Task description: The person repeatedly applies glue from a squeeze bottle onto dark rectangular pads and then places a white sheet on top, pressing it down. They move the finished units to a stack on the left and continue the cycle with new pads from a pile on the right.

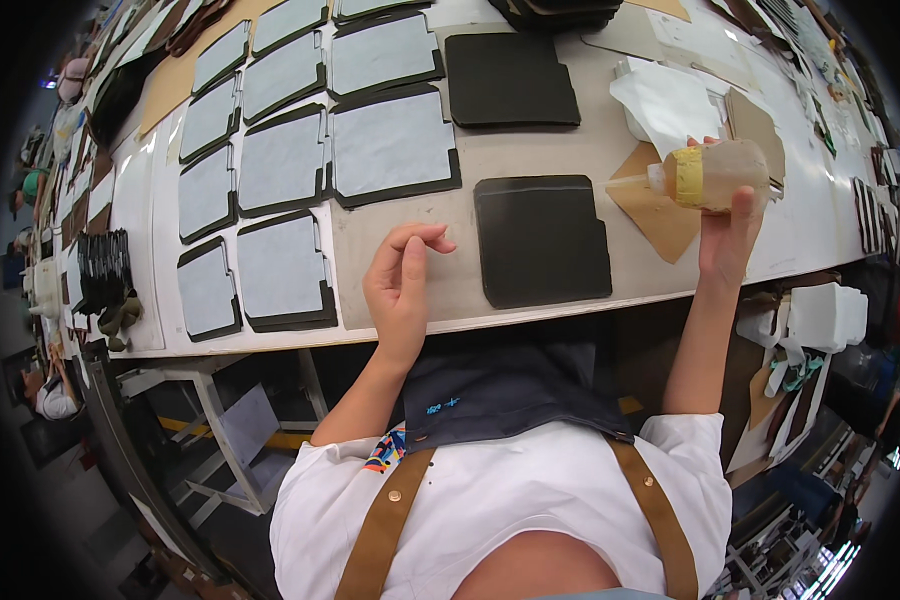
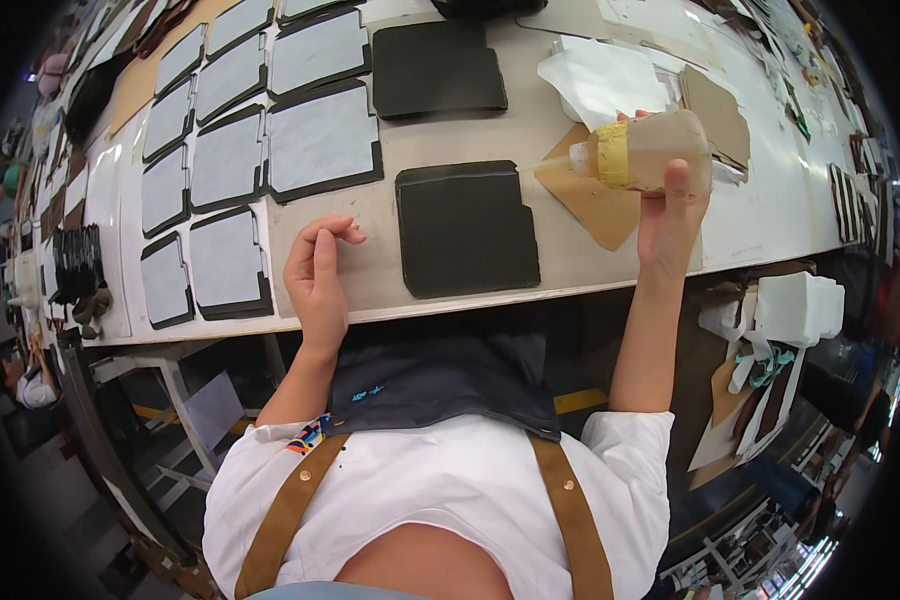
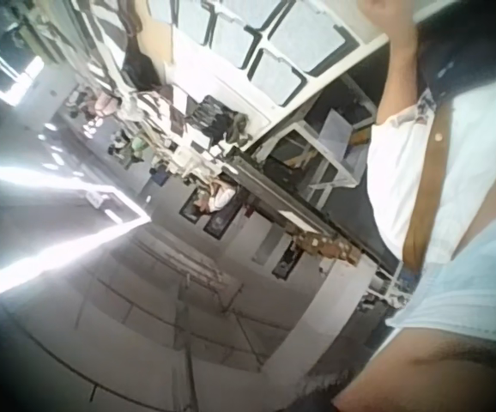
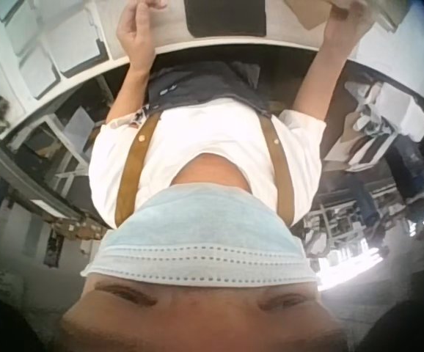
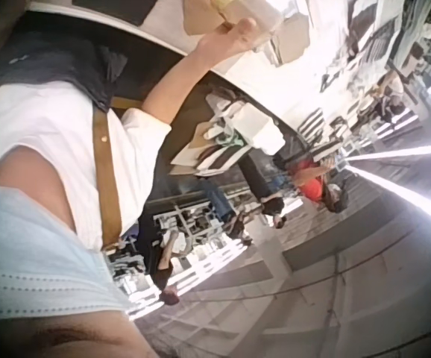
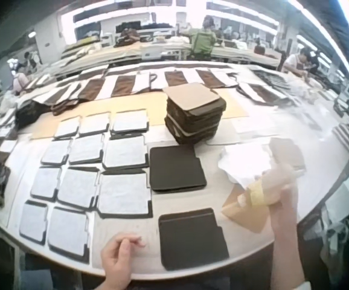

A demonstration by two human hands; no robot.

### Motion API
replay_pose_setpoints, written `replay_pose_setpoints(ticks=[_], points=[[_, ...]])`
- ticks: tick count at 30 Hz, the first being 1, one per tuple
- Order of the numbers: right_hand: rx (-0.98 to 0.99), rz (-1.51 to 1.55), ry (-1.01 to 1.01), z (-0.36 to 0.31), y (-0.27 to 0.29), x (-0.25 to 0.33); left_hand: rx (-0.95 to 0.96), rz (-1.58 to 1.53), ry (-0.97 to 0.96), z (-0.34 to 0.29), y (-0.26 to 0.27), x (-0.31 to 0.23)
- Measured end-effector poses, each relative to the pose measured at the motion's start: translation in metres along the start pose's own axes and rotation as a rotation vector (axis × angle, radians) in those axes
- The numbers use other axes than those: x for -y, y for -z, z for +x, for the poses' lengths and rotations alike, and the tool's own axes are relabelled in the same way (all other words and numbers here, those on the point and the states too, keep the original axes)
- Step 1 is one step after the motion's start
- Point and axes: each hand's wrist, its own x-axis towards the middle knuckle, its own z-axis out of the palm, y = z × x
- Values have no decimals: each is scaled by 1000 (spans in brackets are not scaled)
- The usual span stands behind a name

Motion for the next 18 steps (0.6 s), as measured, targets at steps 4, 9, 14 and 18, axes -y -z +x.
replay_pose_setpoints(ticks=[4, 9, 14, 18], points=[[61, -63, 53, 1, -3, 1, -5, 8, 11, 0, -1, 0], [94, -106, 89, 3, -5, -4, 7, 7, 6, 0, -1, -1], [89, -78, 107, 3, -7, 0, 7, 3, 8, 0, -1, 0], [119, -102, 105, -1, -5, 2, 5, -15, 9, 0, -1, 0]])
